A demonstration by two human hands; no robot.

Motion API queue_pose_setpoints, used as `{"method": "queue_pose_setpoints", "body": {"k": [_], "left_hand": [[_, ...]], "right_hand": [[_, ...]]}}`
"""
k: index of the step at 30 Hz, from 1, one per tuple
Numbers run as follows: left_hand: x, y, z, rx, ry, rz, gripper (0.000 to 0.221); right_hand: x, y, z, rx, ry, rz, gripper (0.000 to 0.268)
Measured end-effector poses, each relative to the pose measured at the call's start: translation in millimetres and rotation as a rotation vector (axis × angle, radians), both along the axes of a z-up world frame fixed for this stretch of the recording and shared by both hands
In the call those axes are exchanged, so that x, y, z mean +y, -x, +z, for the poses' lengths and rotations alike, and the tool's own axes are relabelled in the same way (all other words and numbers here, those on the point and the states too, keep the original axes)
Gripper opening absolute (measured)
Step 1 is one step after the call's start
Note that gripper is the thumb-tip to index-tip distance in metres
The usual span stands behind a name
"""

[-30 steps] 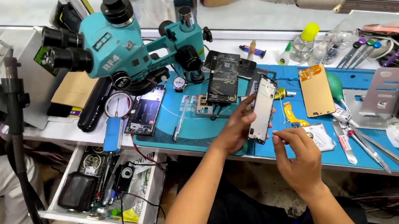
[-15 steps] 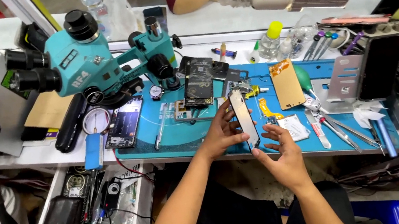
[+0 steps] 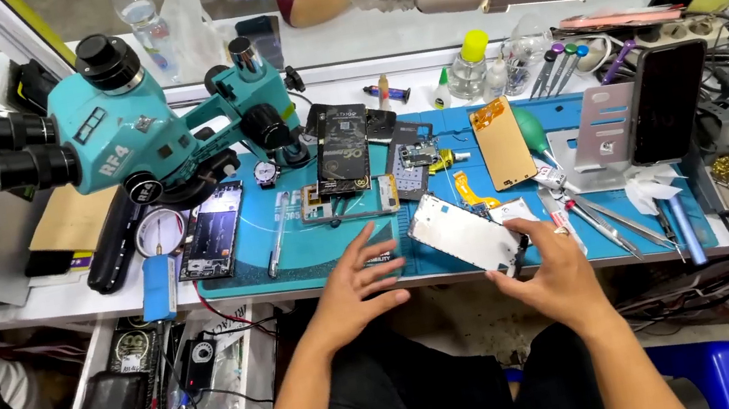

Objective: Repairing a mobile phone by inspecting, disassembling, and reassembling internal components and the display screen.

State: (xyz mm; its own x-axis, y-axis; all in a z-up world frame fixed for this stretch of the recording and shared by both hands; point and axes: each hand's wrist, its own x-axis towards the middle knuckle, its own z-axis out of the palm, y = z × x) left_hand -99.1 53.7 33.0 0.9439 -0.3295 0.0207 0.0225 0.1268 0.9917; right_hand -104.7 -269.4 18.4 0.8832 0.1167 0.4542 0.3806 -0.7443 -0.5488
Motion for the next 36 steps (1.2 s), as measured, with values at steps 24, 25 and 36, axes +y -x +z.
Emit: {"method": "queue_pose_setpoints", "body": {"k": [24, 25, 36], "left_hand": [[157.9, -79.2, 6.2, -0.052, -1.397, 0.706, 0.092], [157.6, -79.9, 5.7, -0.048, -1.397, 0.703, 0.092], [161.4, -75.3, 4.0, 0.055, -1.371, 0.717, 0.098]], "right_hand": [[63.4, 52.4, -29.4, 0.135, -0.055, 0.412, 0.040], [63.4, 56.4, -34.2, 0.140, -0.054, 0.412, 0.040], [71.8, 66.0, -43.5, 0.226, -0.068, 0.378, 0.030]]}}
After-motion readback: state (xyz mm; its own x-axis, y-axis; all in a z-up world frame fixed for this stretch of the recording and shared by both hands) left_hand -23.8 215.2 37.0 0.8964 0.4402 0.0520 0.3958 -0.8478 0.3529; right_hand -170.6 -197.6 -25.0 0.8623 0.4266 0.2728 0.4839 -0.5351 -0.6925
